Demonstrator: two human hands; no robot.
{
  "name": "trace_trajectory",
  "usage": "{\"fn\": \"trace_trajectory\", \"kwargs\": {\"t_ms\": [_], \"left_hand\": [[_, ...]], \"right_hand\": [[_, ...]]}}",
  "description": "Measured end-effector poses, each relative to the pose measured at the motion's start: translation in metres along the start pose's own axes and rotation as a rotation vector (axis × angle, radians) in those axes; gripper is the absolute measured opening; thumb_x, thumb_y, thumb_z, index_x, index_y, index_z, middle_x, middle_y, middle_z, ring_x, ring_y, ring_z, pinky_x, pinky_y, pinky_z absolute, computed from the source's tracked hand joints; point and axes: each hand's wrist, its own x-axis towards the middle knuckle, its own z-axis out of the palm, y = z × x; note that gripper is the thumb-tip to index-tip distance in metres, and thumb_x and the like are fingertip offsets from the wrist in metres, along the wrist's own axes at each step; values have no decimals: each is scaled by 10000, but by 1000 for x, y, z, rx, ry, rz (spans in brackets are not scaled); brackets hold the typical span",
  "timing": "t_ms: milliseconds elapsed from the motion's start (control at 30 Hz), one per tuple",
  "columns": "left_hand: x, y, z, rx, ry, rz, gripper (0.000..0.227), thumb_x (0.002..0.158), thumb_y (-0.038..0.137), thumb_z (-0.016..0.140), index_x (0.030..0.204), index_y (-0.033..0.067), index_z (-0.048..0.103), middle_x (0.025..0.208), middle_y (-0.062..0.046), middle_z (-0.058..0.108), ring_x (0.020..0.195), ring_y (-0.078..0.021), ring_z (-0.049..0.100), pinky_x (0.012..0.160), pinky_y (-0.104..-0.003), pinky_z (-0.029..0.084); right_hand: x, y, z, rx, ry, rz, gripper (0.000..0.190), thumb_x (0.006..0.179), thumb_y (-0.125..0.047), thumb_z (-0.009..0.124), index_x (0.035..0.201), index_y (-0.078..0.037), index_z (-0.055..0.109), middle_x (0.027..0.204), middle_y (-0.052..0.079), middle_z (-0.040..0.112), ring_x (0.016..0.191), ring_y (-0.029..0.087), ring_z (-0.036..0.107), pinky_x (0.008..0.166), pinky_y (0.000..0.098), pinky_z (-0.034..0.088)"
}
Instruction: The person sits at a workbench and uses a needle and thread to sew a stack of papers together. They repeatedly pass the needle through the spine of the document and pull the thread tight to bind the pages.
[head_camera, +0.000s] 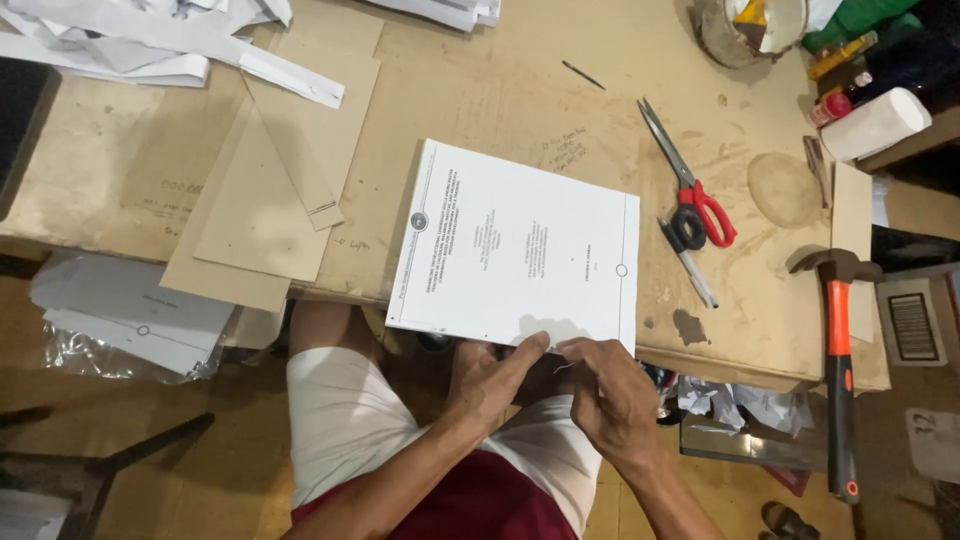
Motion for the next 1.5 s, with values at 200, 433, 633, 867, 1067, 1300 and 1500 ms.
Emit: {"fn": "trace_trajectory", "kwargs": {"t_ms": [200, 433, 633, 867, 1067, 1300, 1500], "left_hand": [[3, -1, 6, -194, 21, -59, 266, 766, 87, 802, 1021, 26, 759, 948, -85, 792, 906, -199, 750, 820, -307, 586], [12, -16, -5, 86, -6, -55, 591, 834, 328, 885, 545, 194, 387, 507, 65, 340, 488, -90, 318, 502, -319, 296], [5, -34, -25, 130, -338, -35, 384, 819, 430, 799, 788, 90, 624, 534, 16, 410, 421, -102, 417, 429, -282, 340], [20, -13, -40, 1106, -96, 1424, 229, 847, 128, 825, 1049, 71, 735, 902, -91, 636, 823, -255, 587, 707, -429, 495], [40, 2, -43, 1255, -215, 1317, 255, 851, 250, 794, 1062, 108, 781, 1006, -91, 673, 1049, -345, 626, 860, -530, 514], [24, 24, -41, 1211, -245, 1246, 218, 878, 268, 763, 1000, 93, 810, 916, -127, 712, 937, -340, 663, 844, -551, 529], [20, 28, -39, 1230, -265, 1228, 214, 879, 252, 756, 985, 76, 815, 903, -152, 726, 906, -364, 674, 823, -567, 529]], "right_hand": [[23, -11, -4, -20, -150, 183, 337, 893, 152, 498, 1116, -79, 602, 862, 30, 696, 667, 173, 591, 613, 278, 494], [26, -11, -7, -42, -151, 206, 285, 967, 78, 571, 1190, -94, 616, 890, 22, 698, 707, 161, 619, 600, 277, 505], [33, -10, -8, 15, -126, 287, 90, 1027, -41, 569, 1085, -75, 629, 904, 51, 688, 678, 139, 626, 569, 254, 494], [28, -3, -1, 109, -74, 235, 477, 981, 66, 603, 1337, -194, 422, 874, 99, 687, 639, 217, 633, 562, 312, 542], [47, -22, -14, 152, -60, 473, 163, 933, 18, 647, 998, -97, 743, 698, 105, 716, 589, 278, 709, 541, 375, 565], [58, -21, -18, 232, -56, 515, 157, 959, 22, 632, 992, -85, 743, 738, 99, 747, 656, 249, 723, 642, 387, 587], [61, -19, -21, 281, -91, 508, 155, 953, 31, 633, 980, -77, 741, 728, 113, 746, 656, 232, 709, 649, 421, 584]]}}
